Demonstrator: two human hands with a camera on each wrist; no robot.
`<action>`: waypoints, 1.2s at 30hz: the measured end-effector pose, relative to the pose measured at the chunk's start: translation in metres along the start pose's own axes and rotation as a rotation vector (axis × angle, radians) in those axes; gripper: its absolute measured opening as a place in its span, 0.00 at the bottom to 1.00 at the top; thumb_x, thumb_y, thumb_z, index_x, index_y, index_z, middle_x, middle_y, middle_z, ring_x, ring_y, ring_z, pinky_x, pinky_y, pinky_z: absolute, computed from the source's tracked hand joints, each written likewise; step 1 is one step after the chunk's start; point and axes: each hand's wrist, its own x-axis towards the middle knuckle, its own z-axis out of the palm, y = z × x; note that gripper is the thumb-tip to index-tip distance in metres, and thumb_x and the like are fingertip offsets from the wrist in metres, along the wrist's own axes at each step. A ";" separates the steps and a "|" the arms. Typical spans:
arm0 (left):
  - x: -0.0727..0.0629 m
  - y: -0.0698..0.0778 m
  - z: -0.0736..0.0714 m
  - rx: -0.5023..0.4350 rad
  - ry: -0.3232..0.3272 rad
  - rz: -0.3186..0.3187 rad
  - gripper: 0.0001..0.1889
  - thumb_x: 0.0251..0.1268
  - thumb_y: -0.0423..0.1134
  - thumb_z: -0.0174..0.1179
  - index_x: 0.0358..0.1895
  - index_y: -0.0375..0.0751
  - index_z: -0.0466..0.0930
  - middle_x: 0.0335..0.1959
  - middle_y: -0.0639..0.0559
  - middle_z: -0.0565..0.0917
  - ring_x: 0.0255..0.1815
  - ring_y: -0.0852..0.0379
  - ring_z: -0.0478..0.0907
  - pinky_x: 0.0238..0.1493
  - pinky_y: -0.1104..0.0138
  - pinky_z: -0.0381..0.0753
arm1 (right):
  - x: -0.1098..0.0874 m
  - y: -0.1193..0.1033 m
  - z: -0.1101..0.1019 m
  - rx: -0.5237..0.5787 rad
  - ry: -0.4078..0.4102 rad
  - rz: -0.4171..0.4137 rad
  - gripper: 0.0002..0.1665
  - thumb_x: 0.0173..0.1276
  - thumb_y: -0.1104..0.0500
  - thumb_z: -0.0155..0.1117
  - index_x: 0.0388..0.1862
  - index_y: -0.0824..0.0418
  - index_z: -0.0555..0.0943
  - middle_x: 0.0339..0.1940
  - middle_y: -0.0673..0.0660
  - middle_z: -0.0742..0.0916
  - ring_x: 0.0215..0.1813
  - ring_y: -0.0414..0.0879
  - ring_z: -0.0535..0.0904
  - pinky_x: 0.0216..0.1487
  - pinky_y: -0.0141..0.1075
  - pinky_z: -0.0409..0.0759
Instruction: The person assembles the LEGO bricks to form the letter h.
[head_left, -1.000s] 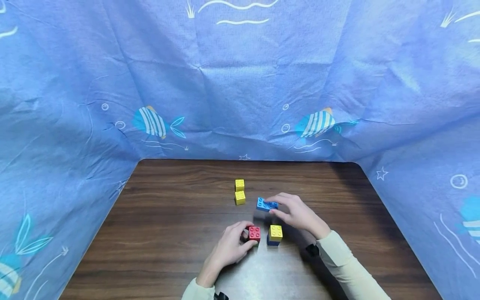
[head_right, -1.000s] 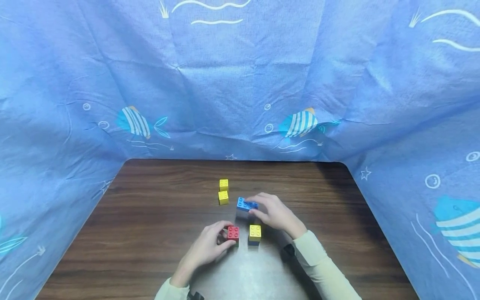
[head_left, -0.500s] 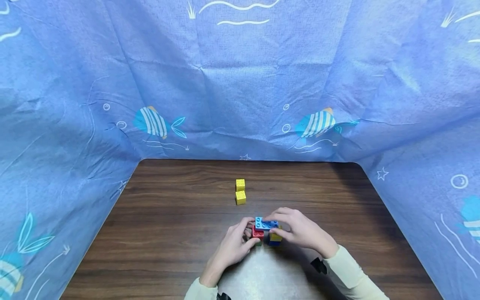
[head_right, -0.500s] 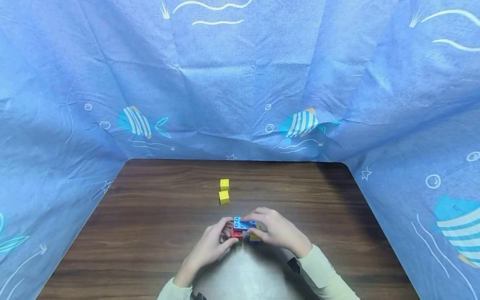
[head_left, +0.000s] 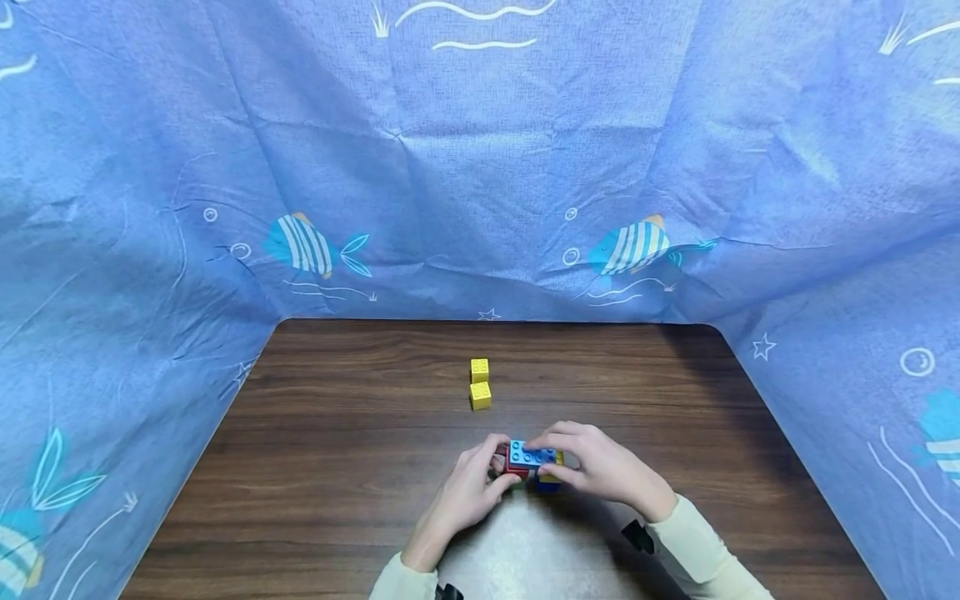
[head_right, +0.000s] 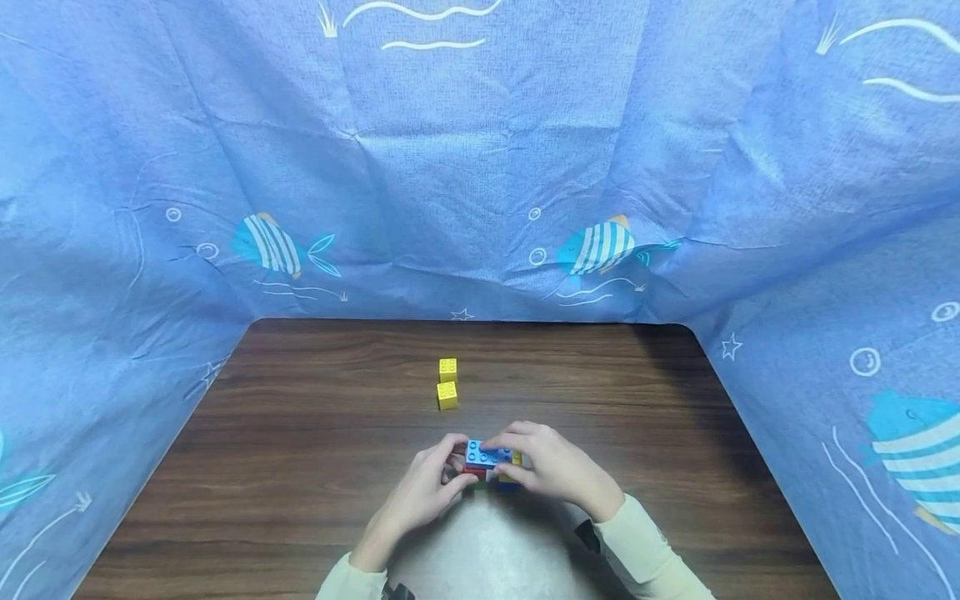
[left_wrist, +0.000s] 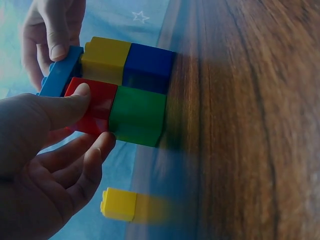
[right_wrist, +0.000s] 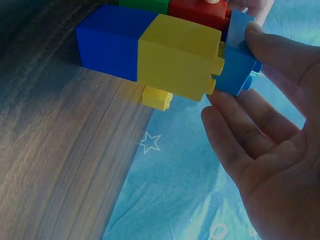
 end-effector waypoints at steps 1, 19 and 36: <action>0.000 0.000 0.000 0.001 -0.003 -0.002 0.21 0.65 0.38 0.70 0.58 0.43 0.74 0.40 0.52 0.85 0.34 0.68 0.80 0.34 0.75 0.80 | 0.000 0.000 0.000 0.004 -0.002 0.004 0.19 0.69 0.56 0.71 0.58 0.52 0.84 0.49 0.47 0.87 0.47 0.36 0.82 0.43 0.32 0.84; 0.004 0.000 0.002 -0.018 -0.050 0.006 0.20 0.66 0.38 0.69 0.58 0.46 0.75 0.48 0.48 0.87 0.41 0.63 0.84 0.42 0.70 0.83 | -0.004 0.003 0.002 -0.012 0.015 -0.009 0.19 0.67 0.56 0.72 0.57 0.53 0.86 0.48 0.48 0.88 0.46 0.37 0.83 0.43 0.33 0.84; 0.003 0.003 -0.003 -0.026 -0.093 -0.027 0.23 0.80 0.56 0.48 0.65 0.46 0.73 0.43 0.55 0.85 0.38 0.65 0.80 0.38 0.71 0.78 | -0.001 0.002 0.004 -0.014 0.043 -0.031 0.19 0.65 0.58 0.74 0.56 0.56 0.87 0.44 0.49 0.88 0.39 0.34 0.82 0.38 0.23 0.78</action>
